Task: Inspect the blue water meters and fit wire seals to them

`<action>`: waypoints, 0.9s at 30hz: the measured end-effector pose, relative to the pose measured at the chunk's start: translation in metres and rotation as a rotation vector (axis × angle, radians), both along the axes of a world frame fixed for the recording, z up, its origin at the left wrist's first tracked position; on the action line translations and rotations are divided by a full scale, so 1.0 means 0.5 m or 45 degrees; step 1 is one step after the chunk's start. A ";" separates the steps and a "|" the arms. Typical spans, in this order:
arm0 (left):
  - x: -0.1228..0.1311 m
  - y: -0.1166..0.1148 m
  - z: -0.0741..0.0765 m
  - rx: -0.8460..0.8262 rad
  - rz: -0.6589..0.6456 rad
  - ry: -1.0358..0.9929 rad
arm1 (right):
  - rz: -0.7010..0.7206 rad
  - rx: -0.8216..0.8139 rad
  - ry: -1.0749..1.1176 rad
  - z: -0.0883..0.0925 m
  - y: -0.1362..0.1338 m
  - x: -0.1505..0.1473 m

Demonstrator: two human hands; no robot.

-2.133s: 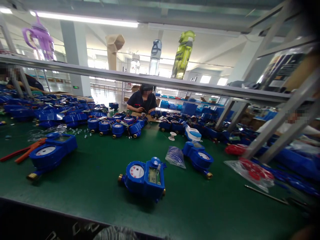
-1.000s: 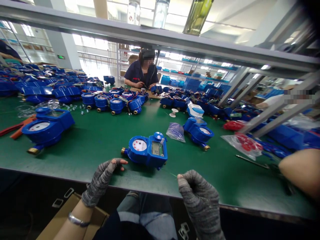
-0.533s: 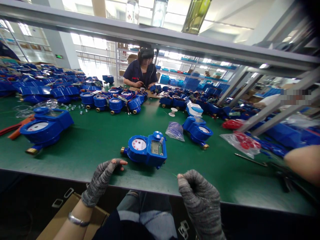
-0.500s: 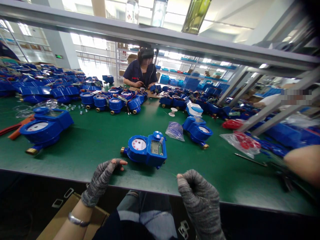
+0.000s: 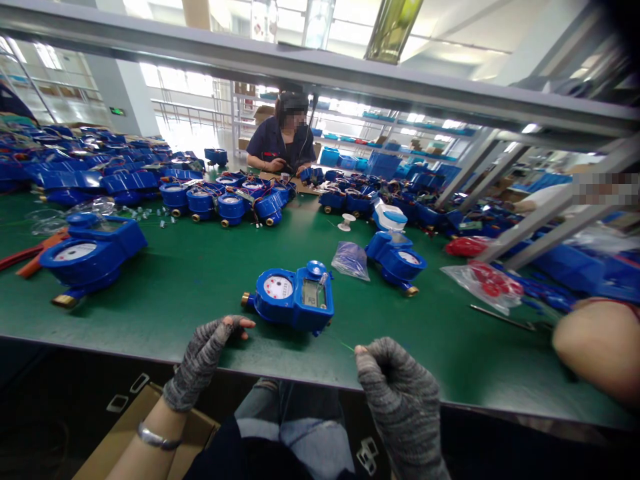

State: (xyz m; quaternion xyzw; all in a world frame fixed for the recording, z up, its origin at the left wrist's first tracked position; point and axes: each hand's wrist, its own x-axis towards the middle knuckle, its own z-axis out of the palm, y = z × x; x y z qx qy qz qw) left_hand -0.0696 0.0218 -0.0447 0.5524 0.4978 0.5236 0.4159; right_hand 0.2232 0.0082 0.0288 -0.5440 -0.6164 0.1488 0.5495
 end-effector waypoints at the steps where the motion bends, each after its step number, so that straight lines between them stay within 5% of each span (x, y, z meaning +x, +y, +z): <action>1: 0.000 0.000 0.000 0.000 0.000 -0.002 | 0.003 -0.003 -0.003 0.000 0.000 -0.001; 11: 0.013 -0.008 0.031 -0.131 -0.025 -0.066 | 0.069 -0.084 -0.153 -0.009 0.021 -0.012; 16: 0.117 -0.024 0.045 -0.594 -0.204 -0.589 | 0.134 -0.209 -0.287 -0.028 0.057 -0.027; 20: 0.225 0.000 0.036 -0.613 -0.296 -0.892 | 0.194 -0.279 -0.295 -0.042 0.070 -0.039; 23: 0.260 0.024 0.034 -0.553 -0.308 -0.851 | 0.241 -0.343 -0.239 -0.055 0.070 -0.038; 27: 0.238 0.006 0.035 -0.671 -0.316 -0.692 | 0.355 -0.407 0.007 -0.052 0.062 -0.024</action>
